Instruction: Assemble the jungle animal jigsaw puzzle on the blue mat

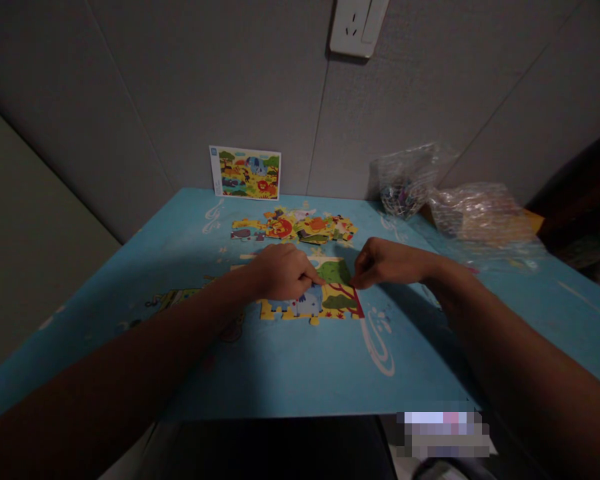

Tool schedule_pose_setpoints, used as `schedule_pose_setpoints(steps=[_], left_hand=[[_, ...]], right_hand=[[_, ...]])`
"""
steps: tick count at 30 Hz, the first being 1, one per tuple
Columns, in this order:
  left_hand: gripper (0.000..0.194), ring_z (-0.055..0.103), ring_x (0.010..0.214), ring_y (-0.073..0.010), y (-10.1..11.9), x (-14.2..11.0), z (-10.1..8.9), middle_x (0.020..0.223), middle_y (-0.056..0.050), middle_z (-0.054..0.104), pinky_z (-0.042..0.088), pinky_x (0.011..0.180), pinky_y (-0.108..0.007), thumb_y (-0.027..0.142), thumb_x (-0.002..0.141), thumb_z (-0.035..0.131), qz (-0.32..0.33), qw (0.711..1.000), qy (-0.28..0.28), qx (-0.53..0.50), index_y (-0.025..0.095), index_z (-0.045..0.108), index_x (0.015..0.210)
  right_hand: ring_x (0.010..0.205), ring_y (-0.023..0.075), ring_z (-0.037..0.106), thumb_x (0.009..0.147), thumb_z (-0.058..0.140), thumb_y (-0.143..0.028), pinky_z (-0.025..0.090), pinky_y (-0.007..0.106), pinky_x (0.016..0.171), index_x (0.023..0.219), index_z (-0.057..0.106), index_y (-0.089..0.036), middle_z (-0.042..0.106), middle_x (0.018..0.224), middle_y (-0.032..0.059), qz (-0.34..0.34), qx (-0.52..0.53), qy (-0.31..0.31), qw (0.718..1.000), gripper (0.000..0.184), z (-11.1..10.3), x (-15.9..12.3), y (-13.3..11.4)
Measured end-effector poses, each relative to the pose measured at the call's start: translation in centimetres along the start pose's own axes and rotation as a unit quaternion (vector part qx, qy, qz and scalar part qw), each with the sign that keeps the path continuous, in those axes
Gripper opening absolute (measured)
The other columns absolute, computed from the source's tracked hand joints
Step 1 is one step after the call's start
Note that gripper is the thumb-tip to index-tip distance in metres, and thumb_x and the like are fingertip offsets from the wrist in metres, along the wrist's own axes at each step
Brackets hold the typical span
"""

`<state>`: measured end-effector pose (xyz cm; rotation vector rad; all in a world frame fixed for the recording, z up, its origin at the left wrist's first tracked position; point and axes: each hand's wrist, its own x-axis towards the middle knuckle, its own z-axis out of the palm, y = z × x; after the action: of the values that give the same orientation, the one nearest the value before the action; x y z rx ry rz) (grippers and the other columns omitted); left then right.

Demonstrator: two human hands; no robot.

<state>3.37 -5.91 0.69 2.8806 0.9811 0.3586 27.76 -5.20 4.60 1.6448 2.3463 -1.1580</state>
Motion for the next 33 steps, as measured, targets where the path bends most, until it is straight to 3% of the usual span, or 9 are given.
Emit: schedule_pose_setpoints(steps=[8,16,23,33], left_hand=[[0.040,0.044,0.048,-0.0133,0.0,0.0,-0.2,0.056,-0.001,0.068,0.027,0.052,-0.027,0.017,0.080,0.053,-0.014,1.000,-0.016,-0.005,0.036,0.081,0.103],[0.044,0.042,0.047,-0.0127,-0.1,0.0,-0.3,0.055,-0.001,0.067,0.030,0.053,-0.027,0.017,0.079,0.051,-0.020,0.999,-0.023,-0.024,0.035,0.080,0.106],[0.045,0.042,0.047,-0.0125,-0.2,-0.2,-0.5,0.055,-0.003,0.067,0.030,0.053,-0.027,0.018,0.079,0.050,-0.009,1.000,-0.018,-0.023,0.035,0.079,0.109],[0.045,0.042,0.046,-0.0134,-0.4,-0.2,-0.1,0.055,-0.003,0.067,0.028,0.052,-0.029,0.019,0.080,0.049,-0.009,1.000,-0.018,-0.022,0.035,0.079,0.109]], right_hand=[[0.053,0.0108,0.038,0.058,0.070,-0.032,0.029,0.028,0.053,0.053,0.067,-0.016,0.047,0.050,-0.0036,0.024,-0.029,0.004,0.999,0.017,-0.3,-0.3,0.5],[0.053,0.0106,0.040,0.061,0.064,-0.033,0.031,0.027,0.054,0.057,0.063,-0.017,0.051,0.053,-0.0033,-0.060,0.004,0.080,0.995,0.017,0.1,0.0,0.6],[0.055,0.0104,0.043,0.066,0.069,-0.042,0.034,0.026,0.055,0.065,0.073,-0.015,0.056,0.057,-0.0023,-0.087,0.060,0.002,0.994,0.027,1.1,0.2,0.1],[0.055,0.0098,0.038,0.068,0.072,-0.039,0.030,0.026,0.053,0.065,0.077,-0.014,0.051,0.053,-0.0032,-0.062,0.040,0.010,0.997,0.026,1.1,0.3,0.1]])
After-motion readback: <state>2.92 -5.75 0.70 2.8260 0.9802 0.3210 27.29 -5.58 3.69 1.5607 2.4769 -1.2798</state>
